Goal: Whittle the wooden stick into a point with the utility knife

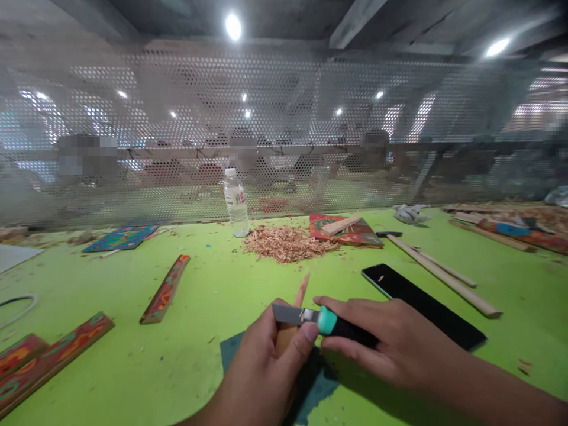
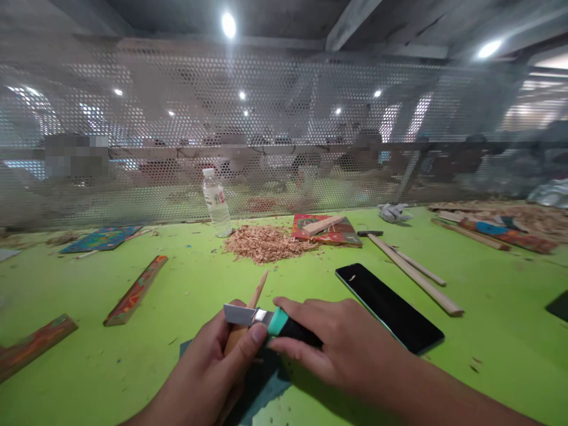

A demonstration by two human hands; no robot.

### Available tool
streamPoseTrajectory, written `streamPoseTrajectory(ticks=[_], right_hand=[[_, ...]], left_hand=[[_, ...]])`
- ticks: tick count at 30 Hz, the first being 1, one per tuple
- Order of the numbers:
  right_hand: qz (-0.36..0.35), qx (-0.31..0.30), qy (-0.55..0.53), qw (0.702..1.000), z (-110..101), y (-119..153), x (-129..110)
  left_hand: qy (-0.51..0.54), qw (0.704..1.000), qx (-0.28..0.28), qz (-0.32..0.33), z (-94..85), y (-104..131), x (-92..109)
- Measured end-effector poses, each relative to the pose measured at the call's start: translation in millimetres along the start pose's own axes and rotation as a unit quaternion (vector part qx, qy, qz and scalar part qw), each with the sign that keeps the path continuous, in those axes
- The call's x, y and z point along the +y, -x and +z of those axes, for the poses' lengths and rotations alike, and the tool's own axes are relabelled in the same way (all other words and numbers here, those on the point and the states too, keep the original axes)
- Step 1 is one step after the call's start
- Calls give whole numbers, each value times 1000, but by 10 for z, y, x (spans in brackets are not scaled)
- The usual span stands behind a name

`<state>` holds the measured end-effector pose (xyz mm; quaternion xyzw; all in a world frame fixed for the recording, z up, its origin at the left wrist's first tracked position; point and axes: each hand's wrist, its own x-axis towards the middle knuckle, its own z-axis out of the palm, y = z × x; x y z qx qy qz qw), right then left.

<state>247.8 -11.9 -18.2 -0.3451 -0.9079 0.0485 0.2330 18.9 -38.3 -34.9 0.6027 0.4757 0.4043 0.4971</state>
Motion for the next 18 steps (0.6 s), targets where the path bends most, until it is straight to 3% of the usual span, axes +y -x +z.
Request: streamPoseTrajectory(ticks=[10, 18], right_hand=[[58, 82, 26, 995, -34, -27, 68], [16, -36, -47, 998, -66, -33, -13]], left_hand=[[-58, 998, -5, -26, -5, 5, 25], [21, 999, 3, -32, 11, 6, 42]])
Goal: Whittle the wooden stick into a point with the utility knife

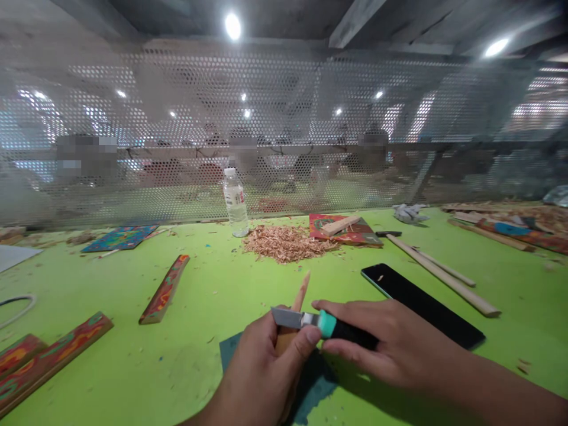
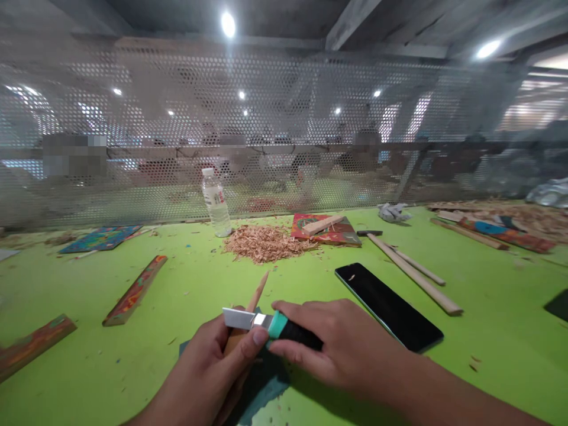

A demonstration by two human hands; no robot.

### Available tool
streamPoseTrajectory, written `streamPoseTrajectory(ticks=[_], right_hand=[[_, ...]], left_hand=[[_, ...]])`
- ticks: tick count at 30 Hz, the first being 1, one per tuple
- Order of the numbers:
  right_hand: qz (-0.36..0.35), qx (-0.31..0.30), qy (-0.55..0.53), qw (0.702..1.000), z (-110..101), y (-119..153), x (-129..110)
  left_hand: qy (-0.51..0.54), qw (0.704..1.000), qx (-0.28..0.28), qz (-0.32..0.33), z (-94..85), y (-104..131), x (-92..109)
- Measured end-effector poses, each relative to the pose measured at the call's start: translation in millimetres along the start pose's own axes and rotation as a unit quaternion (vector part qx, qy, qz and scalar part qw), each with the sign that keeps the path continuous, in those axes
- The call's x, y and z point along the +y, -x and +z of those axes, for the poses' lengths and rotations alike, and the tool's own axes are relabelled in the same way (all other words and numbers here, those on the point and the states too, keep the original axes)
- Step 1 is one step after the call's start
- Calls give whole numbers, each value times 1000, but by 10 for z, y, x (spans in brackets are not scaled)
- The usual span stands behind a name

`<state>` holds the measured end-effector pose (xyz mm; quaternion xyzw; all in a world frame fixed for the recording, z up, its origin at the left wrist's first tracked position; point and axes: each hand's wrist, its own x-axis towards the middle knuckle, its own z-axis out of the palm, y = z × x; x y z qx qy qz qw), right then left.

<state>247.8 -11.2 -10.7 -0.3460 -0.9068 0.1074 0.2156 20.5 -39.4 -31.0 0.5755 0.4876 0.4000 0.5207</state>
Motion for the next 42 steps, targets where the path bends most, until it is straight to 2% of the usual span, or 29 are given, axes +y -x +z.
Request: streamPoseTrajectory(ticks=[5, 11, 20, 27, 29, 32, 37, 39, 42], right_hand=[[-10, 38, 27, 999, 42, 23, -1], [0, 58, 65, 996, 111, 53, 0], [11, 105, 129, 986, 175, 55, -23], [29, 214, 85, 973, 96, 63, 57], [37, 205, 66, 976, 77, 59, 78], [26, 145, 60, 987, 45, 33, 80], [1, 16, 18, 1000, 3, -7, 18], [5, -3, 7, 1000, 1, -5, 2], [-1, 7, 11, 1000, 20, 12, 3]], left_hand=[[22, 1000, 17, -15, 24, 3, 0], [14, 1000, 3, -7, 20, -22, 29], [-5, 999, 10, -36, 21, -62, -6], [26, 998, -11, -52, 13, -37, -40], [56, 997, -33, -49, 10, -35, -50], [91, 993, -63, -44, 8, -41, -55], [62, 996, -49, -46, 9, -47, -54], [68, 995, -60, -53, 11, -44, -48], [66, 994, -74, -52, 8, -39, -16]])
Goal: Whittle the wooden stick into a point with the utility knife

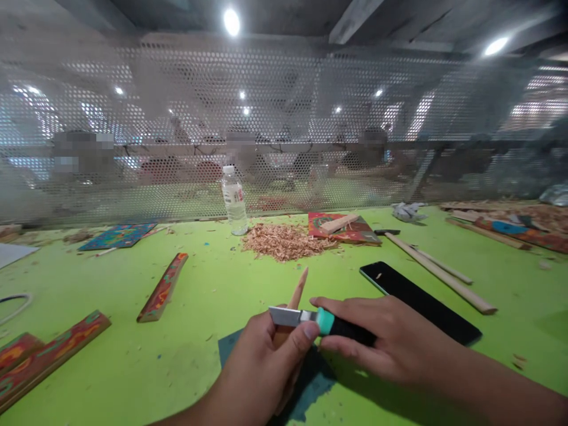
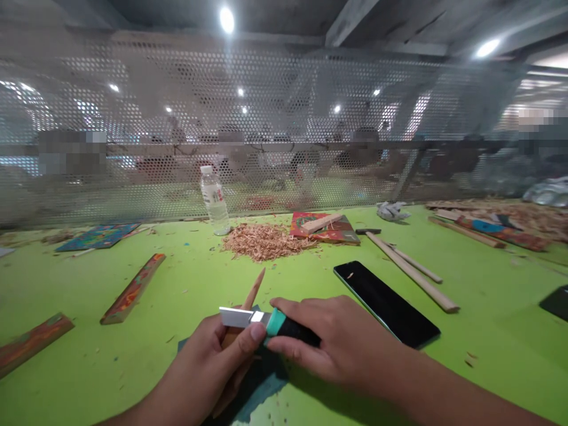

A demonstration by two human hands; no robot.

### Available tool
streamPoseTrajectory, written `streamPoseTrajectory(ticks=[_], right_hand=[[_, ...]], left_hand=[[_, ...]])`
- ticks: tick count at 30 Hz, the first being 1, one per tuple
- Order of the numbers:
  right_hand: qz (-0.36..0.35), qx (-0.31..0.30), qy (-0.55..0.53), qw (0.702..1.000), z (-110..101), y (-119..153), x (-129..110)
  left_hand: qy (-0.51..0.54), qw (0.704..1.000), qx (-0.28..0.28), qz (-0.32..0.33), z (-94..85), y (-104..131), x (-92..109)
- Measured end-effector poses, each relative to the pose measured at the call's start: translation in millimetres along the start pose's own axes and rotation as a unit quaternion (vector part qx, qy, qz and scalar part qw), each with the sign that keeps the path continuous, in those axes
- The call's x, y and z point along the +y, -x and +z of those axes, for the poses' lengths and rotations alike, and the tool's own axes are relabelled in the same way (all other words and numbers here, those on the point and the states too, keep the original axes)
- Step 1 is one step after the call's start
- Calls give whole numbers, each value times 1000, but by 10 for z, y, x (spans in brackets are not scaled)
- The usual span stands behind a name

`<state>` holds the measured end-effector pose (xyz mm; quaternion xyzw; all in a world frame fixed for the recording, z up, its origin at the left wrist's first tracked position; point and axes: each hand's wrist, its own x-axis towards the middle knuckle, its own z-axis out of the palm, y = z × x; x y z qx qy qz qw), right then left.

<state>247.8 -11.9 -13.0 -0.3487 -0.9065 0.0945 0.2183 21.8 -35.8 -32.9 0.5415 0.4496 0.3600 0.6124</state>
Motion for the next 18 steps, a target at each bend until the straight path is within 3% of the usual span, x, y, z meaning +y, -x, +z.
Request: streamPoseTrajectory(ticks=[11, 18], right_hand=[[29, 73, 78, 994, 144, 72, -80], [39, 122, 128, 984, 167, 57, -114]], left_hand=[[-71, 996, 48, 11, 12, -20, 66], [-51, 996, 70, 6, 32, -51, 47]])
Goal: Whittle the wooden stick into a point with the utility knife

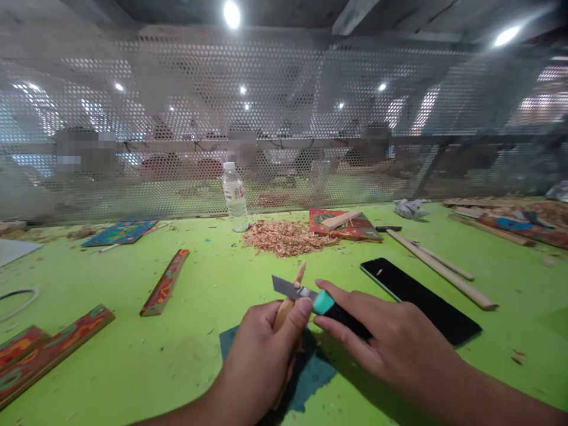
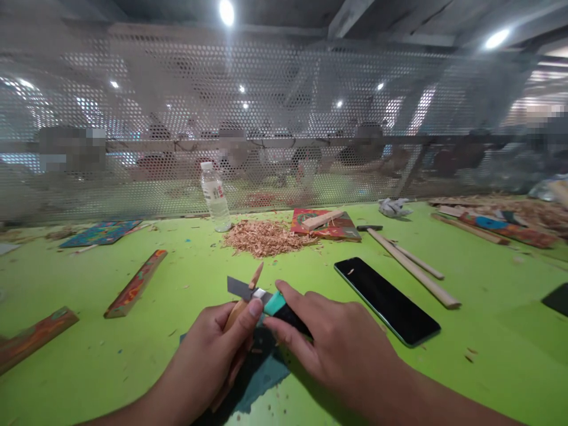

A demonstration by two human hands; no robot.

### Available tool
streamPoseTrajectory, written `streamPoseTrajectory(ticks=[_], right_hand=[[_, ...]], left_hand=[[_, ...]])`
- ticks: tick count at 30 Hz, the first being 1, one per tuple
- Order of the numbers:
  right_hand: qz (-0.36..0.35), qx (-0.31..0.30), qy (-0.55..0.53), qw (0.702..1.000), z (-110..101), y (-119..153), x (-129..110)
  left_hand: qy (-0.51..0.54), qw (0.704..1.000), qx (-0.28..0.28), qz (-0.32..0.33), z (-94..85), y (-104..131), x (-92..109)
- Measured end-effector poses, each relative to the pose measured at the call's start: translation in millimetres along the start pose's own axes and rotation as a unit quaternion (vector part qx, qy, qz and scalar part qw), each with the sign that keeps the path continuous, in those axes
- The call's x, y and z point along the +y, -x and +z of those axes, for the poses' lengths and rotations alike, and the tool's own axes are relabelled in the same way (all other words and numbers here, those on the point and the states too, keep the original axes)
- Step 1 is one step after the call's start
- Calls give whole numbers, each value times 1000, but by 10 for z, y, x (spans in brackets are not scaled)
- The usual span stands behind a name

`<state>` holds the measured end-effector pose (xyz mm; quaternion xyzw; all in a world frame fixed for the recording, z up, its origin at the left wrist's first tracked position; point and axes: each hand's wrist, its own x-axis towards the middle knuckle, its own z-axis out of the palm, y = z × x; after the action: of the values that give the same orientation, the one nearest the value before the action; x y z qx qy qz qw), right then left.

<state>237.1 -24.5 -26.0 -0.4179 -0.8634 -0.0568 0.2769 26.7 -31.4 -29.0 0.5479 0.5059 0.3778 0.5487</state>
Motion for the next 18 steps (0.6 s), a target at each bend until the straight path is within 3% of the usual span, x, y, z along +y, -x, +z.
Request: streamPoseTrajectory(ticks=[5, 13, 18], right_hand=[[25, 51, -29, 998, -44, -58, 79], [-41, -102, -114, 987, -87, -129, 131], [-37, -106, -124, 986, -66, -113, 84]], left_hand=[[3, 1000, 1, 31, -20, 2, -38], [0, 998, -19, 63, -40, 23, -27], [5, 998, -30, 56, -26, 21, -34]])
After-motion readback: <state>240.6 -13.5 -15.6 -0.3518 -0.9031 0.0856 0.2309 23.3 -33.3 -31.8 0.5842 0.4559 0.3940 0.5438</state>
